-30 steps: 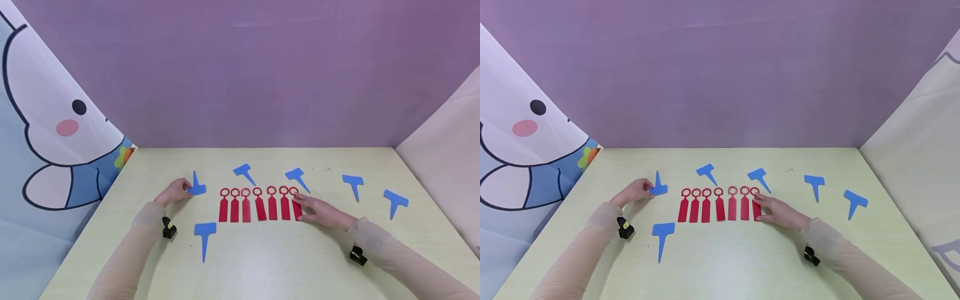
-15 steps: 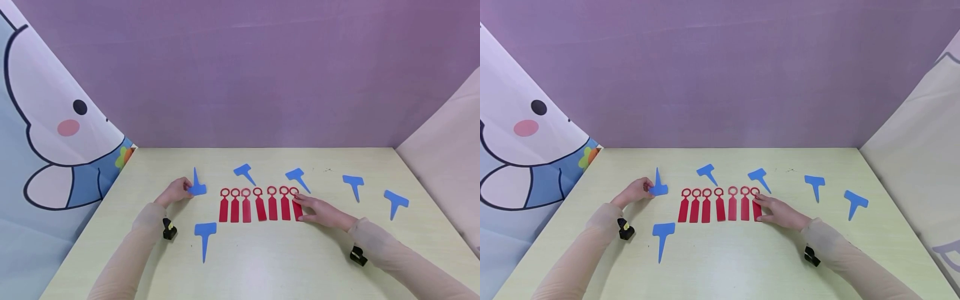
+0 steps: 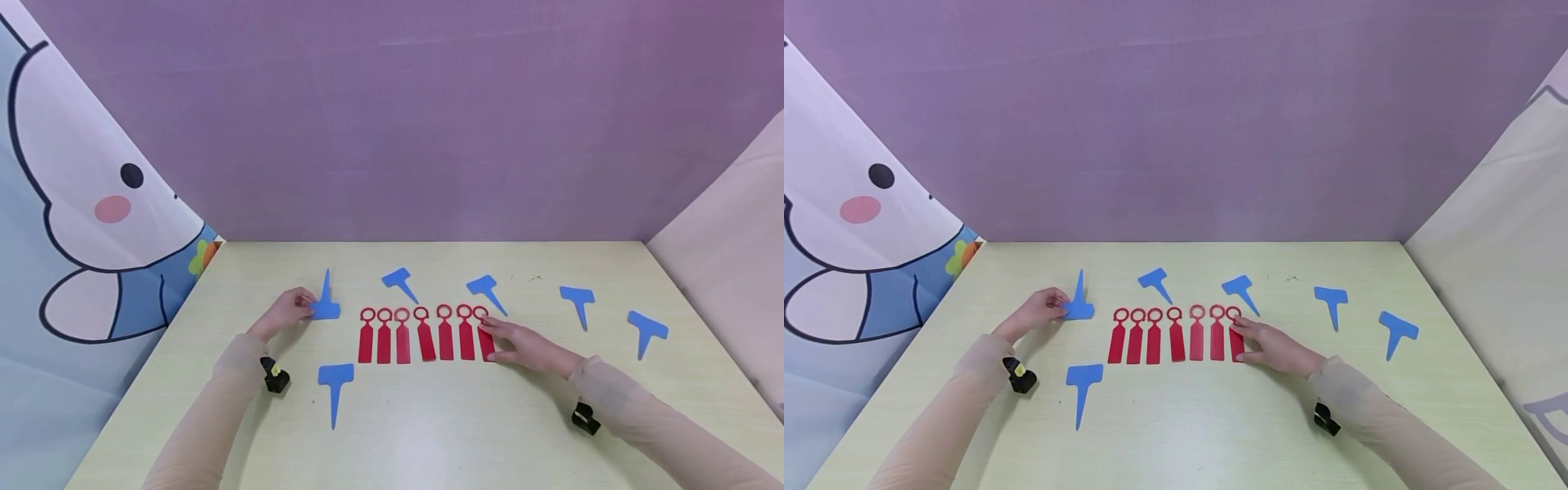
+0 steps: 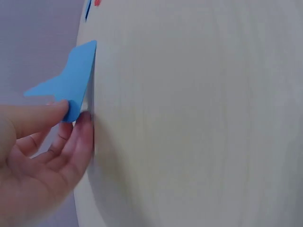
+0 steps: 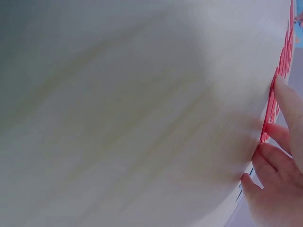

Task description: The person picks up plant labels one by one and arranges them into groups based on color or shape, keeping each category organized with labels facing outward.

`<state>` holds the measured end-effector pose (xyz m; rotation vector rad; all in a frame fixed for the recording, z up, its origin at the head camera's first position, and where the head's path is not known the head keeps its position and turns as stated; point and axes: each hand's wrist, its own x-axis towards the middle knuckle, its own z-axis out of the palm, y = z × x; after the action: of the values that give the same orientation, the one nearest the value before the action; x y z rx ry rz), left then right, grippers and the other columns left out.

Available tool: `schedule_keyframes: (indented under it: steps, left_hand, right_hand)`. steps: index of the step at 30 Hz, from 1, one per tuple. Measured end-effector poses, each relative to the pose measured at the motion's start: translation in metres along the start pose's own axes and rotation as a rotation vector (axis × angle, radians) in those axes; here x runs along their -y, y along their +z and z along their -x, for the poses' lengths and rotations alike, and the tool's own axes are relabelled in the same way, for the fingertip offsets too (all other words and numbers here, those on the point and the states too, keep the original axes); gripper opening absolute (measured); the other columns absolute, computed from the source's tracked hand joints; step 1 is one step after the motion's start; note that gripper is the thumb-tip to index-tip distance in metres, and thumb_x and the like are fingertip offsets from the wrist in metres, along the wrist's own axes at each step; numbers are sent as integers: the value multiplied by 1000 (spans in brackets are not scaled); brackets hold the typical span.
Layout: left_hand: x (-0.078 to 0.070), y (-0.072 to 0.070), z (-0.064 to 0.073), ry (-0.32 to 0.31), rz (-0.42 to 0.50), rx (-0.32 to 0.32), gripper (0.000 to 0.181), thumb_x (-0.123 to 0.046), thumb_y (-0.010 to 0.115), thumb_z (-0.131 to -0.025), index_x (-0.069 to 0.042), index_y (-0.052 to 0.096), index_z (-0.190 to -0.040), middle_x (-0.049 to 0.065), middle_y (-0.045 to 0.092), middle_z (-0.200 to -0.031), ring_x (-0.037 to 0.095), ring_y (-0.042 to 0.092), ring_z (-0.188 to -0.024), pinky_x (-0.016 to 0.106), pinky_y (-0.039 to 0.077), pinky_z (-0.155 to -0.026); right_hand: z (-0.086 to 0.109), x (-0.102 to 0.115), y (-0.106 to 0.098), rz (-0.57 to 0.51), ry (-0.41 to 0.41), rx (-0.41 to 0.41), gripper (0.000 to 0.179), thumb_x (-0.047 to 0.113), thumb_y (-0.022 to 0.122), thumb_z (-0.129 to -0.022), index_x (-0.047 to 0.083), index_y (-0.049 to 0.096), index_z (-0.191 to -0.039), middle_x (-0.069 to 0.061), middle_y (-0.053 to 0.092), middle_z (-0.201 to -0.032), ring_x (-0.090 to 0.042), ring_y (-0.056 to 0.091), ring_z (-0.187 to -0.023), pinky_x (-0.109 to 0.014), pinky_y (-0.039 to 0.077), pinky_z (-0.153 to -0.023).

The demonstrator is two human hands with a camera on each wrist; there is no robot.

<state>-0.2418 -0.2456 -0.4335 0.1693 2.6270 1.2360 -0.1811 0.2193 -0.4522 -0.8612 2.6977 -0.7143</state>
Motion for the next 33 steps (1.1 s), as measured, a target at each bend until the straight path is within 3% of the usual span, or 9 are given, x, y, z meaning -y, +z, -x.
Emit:
schedule_keyframes:
  steps: [11,24,33]
  left_hand:
    - [-4,0,3,43,259,22,26,4,48,-87,15,48,-110,21,53,-98,12,57,-78,32,51,-77]
    - [-21,1,12,34,328,-23,32,0,50,-88,11,47,-118,18,52,-103,9,56,-78,40,48,-82]
    - [-34,7,18,16,363,-58,39,-9,59,-84,10,48,-118,13,57,-101,9,58,-78,28,50,-77]
  right_hand:
    - [0,0,0,-7,12,2,63,27,66,-79,2,41,-131,-19,31,-139,-37,27,-127,-46,31,-98]
    - [0,0,0,-15,19,6,64,29,65,-79,3,40,-132,-16,29,-140,-36,26,-127,-45,33,-98]
    - [-1,1,0,-13,25,16,64,28,66,-79,3,40,-132,-15,29,-141,-35,25,-128,-43,34,-98]
